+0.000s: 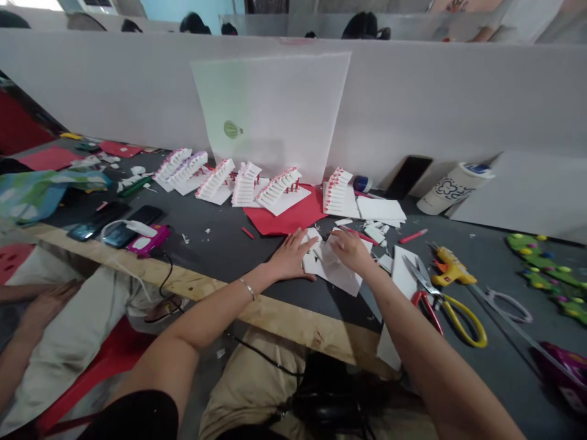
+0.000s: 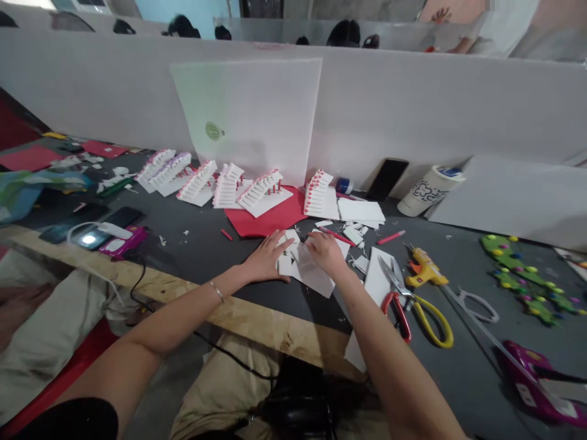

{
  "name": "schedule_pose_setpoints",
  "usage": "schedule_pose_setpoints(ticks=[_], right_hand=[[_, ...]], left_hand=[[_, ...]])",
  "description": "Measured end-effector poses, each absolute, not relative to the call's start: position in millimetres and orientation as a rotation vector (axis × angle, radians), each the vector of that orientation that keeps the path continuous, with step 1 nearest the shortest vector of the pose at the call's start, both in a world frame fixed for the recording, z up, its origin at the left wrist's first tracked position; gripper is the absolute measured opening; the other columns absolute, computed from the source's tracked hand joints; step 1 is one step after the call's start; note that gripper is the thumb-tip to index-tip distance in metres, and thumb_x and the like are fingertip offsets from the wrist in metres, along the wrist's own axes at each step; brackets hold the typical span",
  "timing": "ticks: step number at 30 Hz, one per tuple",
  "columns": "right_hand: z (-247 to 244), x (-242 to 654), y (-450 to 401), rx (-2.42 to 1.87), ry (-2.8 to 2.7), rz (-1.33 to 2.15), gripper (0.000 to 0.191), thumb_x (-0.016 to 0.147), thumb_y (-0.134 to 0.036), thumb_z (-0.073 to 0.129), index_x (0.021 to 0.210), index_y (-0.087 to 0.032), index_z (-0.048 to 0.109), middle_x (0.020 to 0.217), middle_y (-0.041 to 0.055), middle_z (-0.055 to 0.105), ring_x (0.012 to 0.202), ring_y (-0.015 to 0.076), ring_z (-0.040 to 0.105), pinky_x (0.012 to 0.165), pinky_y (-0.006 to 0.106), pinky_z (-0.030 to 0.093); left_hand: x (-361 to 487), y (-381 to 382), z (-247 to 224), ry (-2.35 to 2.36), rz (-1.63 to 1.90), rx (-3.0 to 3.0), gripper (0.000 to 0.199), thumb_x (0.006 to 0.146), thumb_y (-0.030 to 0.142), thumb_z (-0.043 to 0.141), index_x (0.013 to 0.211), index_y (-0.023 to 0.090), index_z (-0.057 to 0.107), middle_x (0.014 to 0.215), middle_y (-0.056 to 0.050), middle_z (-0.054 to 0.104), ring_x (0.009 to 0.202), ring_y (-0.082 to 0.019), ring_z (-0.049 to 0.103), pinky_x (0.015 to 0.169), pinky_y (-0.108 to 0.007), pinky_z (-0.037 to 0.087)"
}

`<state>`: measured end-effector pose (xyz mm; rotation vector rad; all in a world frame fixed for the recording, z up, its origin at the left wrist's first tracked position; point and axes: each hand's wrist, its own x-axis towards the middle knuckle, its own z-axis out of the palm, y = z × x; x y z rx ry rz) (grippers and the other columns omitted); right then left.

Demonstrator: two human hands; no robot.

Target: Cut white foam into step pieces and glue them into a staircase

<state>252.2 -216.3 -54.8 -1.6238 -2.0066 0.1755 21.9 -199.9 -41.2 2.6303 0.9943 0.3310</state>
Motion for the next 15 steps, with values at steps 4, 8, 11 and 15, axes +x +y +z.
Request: schedule_pose_setpoints(ticks=[4, 8, 11, 15], right_hand=[[-62, 241, -237, -1.604, -2.092, 0.169, 0.048, 0.084, -0.037, 0.064, 0.125, -0.012, 0.061, 0.127, 0.0212, 0.064, 0.122, 0.0354, 0.056, 0.103, 0.052, 0.043], [-60, 241, -255, -1.606, -2.151, 0.149, 0.050, 0.081, -0.032, 0.069, 0.128, -0.016, 0.058, 0.122, 0.0186, 0.066, 0.118, 0.0350, 0.057, 0.100, 0.051, 0.046], [-56, 250, -261, -1.599, -2.079, 0.192, 0.049, 0.080, -0.029, 0.069, 0.127, -0.021, 0.059, 0.112, 0.0145, 0.068, 0.109, 0.0327, 0.061, 0.097, 0.049, 0.048], [-51, 252, -267, -1.562, -2.089, 0.223, 0.048, 0.079, -0.029, 0.071, 0.124, -0.020, 0.059, 0.117, 0.0152, 0.066, 0.112, 0.0316, 0.061, 0.099, 0.047, 0.048]], left_hand=[[33, -185, -38, 0.913, 0.167, 2.664, 0.108, 0.067, 0.059, 0.078, 0.152, 0.015, 0.029, 0.162, -0.022, 0.020, 0.151, -0.038, 0.016, 0.121, -0.054, 0.019], [28, -196, -40, 0.884, 0.191, 2.669, 0.082, 0.079, 0.033, 0.071, 0.150, 0.018, 0.033, 0.160, -0.019, 0.029, 0.148, -0.034, 0.027, 0.118, -0.049, 0.031], [19, -207, -40, 0.898, 0.241, 2.691, 0.074, 0.079, 0.015, 0.062, 0.148, 0.018, 0.036, 0.155, -0.018, 0.038, 0.144, -0.031, 0.035, 0.115, -0.047, 0.035], [23, -201, -33, 0.880, 0.224, 2.740, 0.066, 0.078, 0.026, 0.066, 0.139, 0.014, 0.045, 0.155, -0.020, 0.036, 0.145, -0.035, 0.030, 0.116, -0.049, 0.032]])
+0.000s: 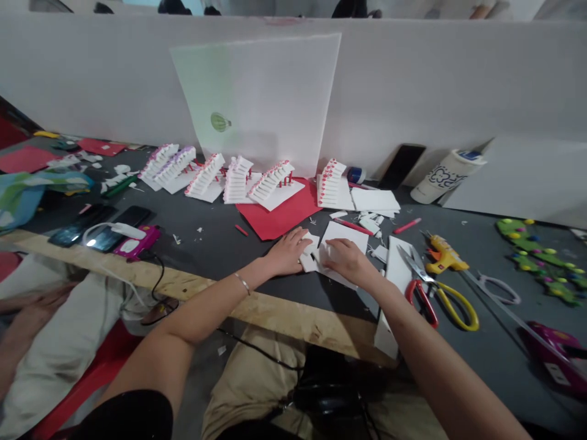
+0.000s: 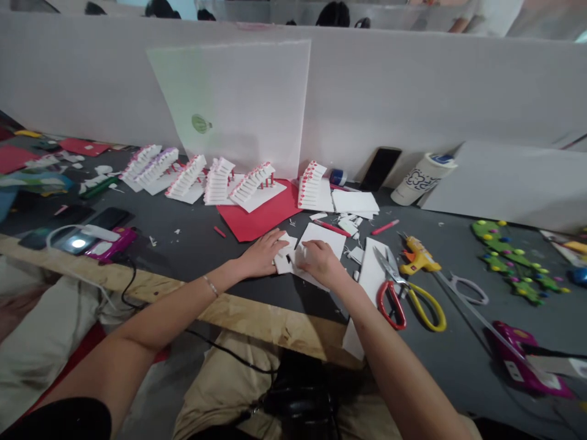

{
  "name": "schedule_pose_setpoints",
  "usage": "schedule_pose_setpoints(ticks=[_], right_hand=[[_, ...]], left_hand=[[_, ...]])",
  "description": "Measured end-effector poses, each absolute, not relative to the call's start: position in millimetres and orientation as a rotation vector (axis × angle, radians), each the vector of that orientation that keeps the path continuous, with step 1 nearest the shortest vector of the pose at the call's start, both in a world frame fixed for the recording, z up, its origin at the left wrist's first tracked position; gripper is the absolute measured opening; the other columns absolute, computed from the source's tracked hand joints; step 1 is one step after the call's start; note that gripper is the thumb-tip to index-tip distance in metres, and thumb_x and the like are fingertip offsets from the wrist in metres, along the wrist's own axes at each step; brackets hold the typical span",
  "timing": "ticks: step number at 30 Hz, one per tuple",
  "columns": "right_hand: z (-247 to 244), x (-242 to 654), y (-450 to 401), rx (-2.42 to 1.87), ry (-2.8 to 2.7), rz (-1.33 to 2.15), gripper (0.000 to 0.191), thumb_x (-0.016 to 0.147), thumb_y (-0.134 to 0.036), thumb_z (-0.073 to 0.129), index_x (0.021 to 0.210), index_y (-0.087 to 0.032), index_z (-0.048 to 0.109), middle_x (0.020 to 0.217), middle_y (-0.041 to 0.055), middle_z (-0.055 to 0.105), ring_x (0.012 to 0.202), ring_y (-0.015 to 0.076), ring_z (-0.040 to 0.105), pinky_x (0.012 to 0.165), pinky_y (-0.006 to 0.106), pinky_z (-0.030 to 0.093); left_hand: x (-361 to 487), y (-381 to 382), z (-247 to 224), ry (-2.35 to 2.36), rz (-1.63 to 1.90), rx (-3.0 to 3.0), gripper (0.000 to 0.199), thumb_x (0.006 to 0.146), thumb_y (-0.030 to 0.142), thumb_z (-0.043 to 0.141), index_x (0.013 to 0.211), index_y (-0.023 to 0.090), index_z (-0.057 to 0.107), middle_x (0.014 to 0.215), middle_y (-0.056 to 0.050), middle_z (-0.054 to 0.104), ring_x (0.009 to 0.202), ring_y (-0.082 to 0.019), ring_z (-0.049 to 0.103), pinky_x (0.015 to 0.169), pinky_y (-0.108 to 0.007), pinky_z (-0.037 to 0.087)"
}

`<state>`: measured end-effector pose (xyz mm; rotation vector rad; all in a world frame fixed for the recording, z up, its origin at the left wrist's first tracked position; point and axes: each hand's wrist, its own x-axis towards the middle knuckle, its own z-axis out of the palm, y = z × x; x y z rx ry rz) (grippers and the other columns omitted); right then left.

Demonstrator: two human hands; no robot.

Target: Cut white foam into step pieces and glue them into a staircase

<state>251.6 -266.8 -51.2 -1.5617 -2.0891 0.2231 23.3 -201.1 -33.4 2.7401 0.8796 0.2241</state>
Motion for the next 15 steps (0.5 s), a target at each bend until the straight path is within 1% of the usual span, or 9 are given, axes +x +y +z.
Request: schedule_pose_setpoints(ticks=[2, 4, 5, 7, 10, 13, 15], right_hand=[[-49, 247, -271, -1.613, -2.122, 0.190, 0.057, 0.075, -0.036, 0.076, 0.126, -0.019, 0.058, 0.123, 0.0178, 0.063, 0.116, 0.0352, 0.057, 0.098, 0.050, 0.047], [-45, 241, -275, -1.697, -2.160, 0.151, 0.062, 0.073, -0.040, 0.077, 0.128, -0.019, 0.057, 0.125, 0.0192, 0.062, 0.117, 0.0378, 0.055, 0.096, 0.052, 0.046], [-43, 238, -277, -1.743, -2.178, 0.132, 0.062, 0.073, -0.041, 0.077, 0.128, -0.019, 0.057, 0.123, 0.0192, 0.062, 0.116, 0.0380, 0.055, 0.094, 0.051, 0.046], [-38, 235, -281, -1.817, -2.193, 0.102, 0.057, 0.074, -0.038, 0.077, 0.126, -0.020, 0.059, 0.118, 0.0180, 0.064, 0.110, 0.0366, 0.057, 0.091, 0.048, 0.046], [-35, 234, -282, -1.866, -2.174, 0.072, 0.049, 0.074, -0.031, 0.076, 0.120, -0.019, 0.062, 0.112, 0.0179, 0.065, 0.103, 0.0349, 0.058, 0.088, 0.045, 0.046], [-36, 237, -279, -1.806, -2.162, 0.110, 0.033, 0.079, -0.020, 0.068, 0.112, -0.019, 0.065, 0.107, 0.0156, 0.068, 0.100, 0.0321, 0.059, 0.088, 0.043, 0.046], [-38, 240, -277, -1.776, -2.145, 0.137, 0.026, 0.080, -0.014, 0.063, 0.105, -0.019, 0.066, 0.103, 0.0134, 0.069, 0.097, 0.0296, 0.061, 0.088, 0.042, 0.046]], left_hand=[[31, -192, -29, 0.841, 0.165, 2.772, 0.067, 0.077, 0.033, 0.069, 0.136, 0.011, 0.047, 0.151, -0.022, 0.040, 0.143, -0.036, 0.034, 0.114, -0.049, 0.033], [39, -182, -23, 0.798, 0.105, 2.807, 0.063, 0.078, 0.033, 0.068, 0.133, 0.010, 0.048, 0.141, -0.021, 0.052, 0.133, -0.035, 0.045, 0.108, -0.045, 0.039], [42, -178, -20, 0.773, 0.081, 2.830, 0.061, 0.078, 0.032, 0.068, 0.132, 0.012, 0.049, 0.135, -0.019, 0.056, 0.128, -0.033, 0.049, 0.105, -0.044, 0.041], [45, -173, -14, 0.708, 0.027, 2.880, 0.058, 0.078, 0.029, 0.068, 0.131, 0.015, 0.050, 0.129, -0.016, 0.059, 0.120, -0.031, 0.052, 0.100, -0.041, 0.043], [47, -169, -5, 0.613, -0.098, 2.913, 0.058, 0.075, 0.024, 0.070, 0.129, 0.016, 0.052, 0.127, -0.015, 0.059, 0.116, -0.030, 0.052, 0.096, -0.038, 0.044], [51, -171, 2, 0.600, -0.187, 2.896, 0.049, 0.073, 0.019, 0.072, 0.119, 0.015, 0.057, 0.121, -0.014, 0.059, 0.113, -0.030, 0.052, 0.094, -0.037, 0.044], [55, -174, 3, 0.620, -0.196, 2.888, 0.044, 0.072, 0.018, 0.073, 0.112, 0.015, 0.057, 0.119, -0.013, 0.059, 0.113, -0.030, 0.051, 0.093, -0.037, 0.043]])
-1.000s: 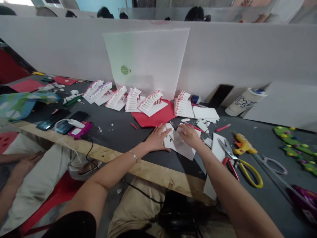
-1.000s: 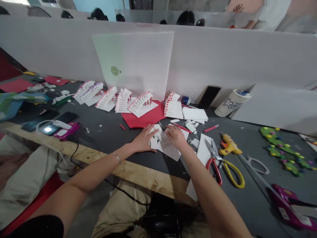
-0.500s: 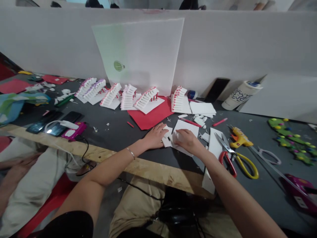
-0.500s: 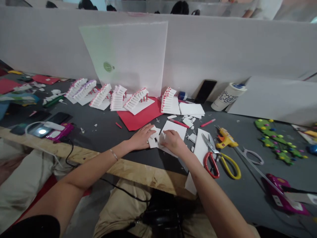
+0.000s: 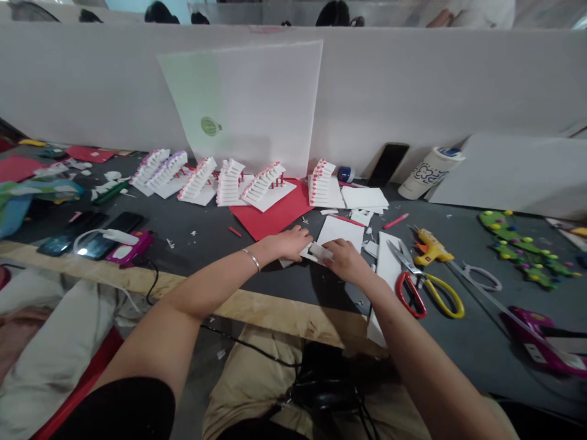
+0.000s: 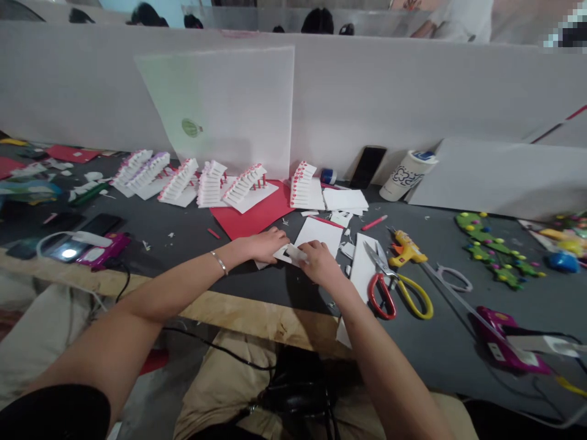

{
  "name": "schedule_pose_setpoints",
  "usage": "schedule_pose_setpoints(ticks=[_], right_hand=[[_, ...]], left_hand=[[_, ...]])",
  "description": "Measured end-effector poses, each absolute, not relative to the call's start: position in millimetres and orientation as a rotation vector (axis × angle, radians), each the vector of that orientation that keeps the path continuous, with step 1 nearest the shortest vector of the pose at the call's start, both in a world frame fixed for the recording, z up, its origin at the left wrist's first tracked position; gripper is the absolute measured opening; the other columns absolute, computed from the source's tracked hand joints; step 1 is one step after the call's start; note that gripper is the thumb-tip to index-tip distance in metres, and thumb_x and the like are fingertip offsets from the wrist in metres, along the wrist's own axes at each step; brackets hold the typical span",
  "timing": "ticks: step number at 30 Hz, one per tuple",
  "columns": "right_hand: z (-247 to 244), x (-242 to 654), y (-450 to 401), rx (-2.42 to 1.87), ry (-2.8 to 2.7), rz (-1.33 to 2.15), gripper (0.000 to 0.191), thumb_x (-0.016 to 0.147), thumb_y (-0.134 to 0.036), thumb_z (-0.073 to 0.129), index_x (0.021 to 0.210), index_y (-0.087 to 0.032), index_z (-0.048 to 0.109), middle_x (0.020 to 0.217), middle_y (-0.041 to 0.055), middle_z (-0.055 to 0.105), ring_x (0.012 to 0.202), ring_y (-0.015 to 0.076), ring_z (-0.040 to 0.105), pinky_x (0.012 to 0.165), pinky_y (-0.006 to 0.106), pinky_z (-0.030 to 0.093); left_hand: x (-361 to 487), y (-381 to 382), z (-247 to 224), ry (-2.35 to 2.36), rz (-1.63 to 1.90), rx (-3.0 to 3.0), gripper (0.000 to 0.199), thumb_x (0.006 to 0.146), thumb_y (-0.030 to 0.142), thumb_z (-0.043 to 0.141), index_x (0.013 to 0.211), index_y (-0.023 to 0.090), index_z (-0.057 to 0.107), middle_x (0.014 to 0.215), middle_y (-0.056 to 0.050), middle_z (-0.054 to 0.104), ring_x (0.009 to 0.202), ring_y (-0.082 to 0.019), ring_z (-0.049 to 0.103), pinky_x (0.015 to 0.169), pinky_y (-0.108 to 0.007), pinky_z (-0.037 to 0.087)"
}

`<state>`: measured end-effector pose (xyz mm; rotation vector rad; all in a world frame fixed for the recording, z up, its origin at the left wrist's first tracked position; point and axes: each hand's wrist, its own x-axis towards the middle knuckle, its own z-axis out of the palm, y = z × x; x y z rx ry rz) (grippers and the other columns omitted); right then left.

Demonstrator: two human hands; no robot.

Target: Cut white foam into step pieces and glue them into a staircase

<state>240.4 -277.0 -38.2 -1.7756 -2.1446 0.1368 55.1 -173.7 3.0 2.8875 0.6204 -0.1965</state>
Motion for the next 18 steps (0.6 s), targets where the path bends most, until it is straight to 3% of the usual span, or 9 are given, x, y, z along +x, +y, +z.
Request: schedule_pose_setpoints(ticks=[7, 13, 18], right_hand=[[-42, 248, -283, -1.732, -1.999, 0.200, 0.026, 0.077, -0.011, 0.061, 0.101, -0.020, 0.068, 0.100, 0.0104, 0.070, 0.094, 0.0267, 0.063, 0.088, 0.038, 0.047], [-32, 244, -285, -1.738, -1.639, 0.508, 0.024, 0.082, -0.029, 0.059, 0.103, -0.020, 0.065, 0.094, 0.0072, 0.069, 0.081, 0.0216, 0.065, 0.076, 0.034, 0.051], [-25, 217, -274, -1.566, -1.538, 0.845, 0.033, 0.087, -0.039, 0.055, 0.115, -0.022, 0.060, 0.099, 0.0050, 0.071, 0.082, 0.0189, 0.067, 0.076, 0.034, 0.054]], left_hand=[[46, -175, 6, 0.653, -0.019, 2.834, 0.049, 0.071, 0.017, 0.069, 0.115, 0.015, 0.050, 0.121, -0.014, 0.057, 0.115, -0.031, 0.050, 0.097, -0.041, 0.043], [14, -185, 15, 0.756, 0.218, 2.709, 0.058, 0.074, 0.018, 0.067, 0.128, 0.014, 0.047, 0.130, -0.018, 0.055, 0.126, -0.033, 0.049, 0.101, -0.045, 0.045], [-15, -198, 9, 0.670, 0.156, 2.649, 0.086, 0.074, 0.020, 0.073, 0.149, 0.023, 0.030, 0.158, -0.017, 0.033, 0.149, -0.033, 0.025, 0.118, -0.053, 0.028]])
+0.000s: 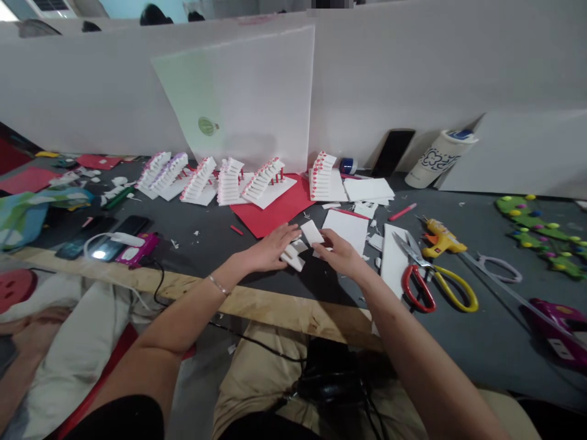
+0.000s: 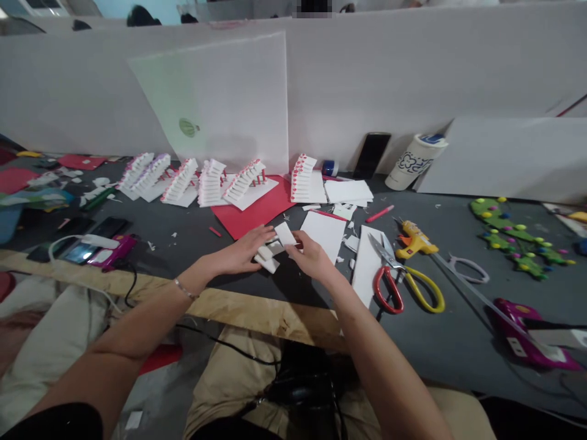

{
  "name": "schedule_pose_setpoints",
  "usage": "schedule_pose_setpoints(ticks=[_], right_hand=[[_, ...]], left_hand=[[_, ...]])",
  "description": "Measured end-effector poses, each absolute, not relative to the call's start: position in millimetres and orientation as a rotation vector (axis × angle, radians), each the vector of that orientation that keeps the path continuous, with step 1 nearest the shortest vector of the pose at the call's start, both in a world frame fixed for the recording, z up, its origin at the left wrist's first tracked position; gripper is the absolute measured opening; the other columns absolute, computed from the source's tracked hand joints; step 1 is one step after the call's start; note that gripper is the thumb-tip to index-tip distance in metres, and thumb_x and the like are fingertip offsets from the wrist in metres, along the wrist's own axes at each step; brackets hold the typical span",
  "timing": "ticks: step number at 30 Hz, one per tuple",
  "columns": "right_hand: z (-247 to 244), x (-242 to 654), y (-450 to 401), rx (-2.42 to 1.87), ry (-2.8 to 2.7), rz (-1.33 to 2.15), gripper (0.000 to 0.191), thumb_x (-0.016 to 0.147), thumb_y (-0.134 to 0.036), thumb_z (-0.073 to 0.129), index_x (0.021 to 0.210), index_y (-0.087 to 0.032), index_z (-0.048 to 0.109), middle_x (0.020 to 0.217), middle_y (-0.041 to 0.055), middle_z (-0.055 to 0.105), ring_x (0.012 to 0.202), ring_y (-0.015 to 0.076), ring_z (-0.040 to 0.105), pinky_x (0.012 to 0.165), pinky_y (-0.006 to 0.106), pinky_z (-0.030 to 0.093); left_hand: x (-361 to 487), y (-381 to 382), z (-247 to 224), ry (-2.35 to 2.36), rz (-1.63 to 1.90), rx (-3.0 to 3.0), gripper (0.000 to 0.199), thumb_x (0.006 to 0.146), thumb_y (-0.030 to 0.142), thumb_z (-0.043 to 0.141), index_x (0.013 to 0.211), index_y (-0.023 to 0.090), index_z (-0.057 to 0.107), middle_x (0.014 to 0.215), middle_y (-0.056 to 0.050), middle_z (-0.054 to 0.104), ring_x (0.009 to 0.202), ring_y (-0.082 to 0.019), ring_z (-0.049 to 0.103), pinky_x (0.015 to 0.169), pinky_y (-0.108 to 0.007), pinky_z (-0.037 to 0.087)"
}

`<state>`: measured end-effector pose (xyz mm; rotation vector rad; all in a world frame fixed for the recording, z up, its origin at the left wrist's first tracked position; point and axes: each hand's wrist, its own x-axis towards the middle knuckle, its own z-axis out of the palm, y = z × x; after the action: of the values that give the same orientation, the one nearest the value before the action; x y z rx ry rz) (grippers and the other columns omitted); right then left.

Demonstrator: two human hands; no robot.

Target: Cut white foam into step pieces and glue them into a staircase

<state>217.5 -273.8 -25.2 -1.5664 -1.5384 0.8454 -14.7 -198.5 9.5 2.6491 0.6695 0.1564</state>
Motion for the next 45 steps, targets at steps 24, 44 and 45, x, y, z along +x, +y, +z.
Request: schedule_pose_setpoints(ticks=[24, 44, 45], right_hand=[[-59, 230, -343, -1.830, -2.064, -0.062, 0.035, 0.096, -0.033, 0.053, 0.126, -0.015, 0.059, 0.139, 0.0183, 0.057, 0.132, 0.0370, 0.050, 0.105, 0.056, 0.042], [-42, 272, -325, -2.346, -1.665, -0.031, 0.072, 0.075, -0.049, 0.075, 0.130, -0.008, 0.052, 0.100, 0.0219, 0.068, 0.092, 0.0355, 0.066, 0.075, 0.040, 0.049], [-44, 276, -322, -2.324, -1.615, 0.051, 0.073, 0.073, -0.049, 0.076, 0.129, -0.009, 0.051, 0.101, 0.0211, 0.068, 0.091, 0.0342, 0.066, 0.074, 0.039, 0.049]], left_hand=[[-5, -236, -41, 1.113, 0.313, 2.798, 0.060, 0.093, 0.050, 0.052, 0.148, 0.026, 0.043, 0.158, -0.017, 0.033, 0.148, -0.036, 0.026, 0.116, -0.063, 0.024], [-46, -239, -24, 1.707, 0.371, 2.635, 0.029, 0.092, 0.030, 0.058, 0.118, 0.016, 0.061, 0.104, -0.013, 0.063, 0.102, -0.029, 0.056, 0.085, -0.038, 0.049], [-45, -238, -25, 1.716, 0.387, 2.623, 0.029, 0.092, 0.030, 0.058, 0.117, 0.017, 0.062, 0.103, -0.012, 0.063, 0.102, -0.029, 0.057, 0.084, -0.038, 0.049]])
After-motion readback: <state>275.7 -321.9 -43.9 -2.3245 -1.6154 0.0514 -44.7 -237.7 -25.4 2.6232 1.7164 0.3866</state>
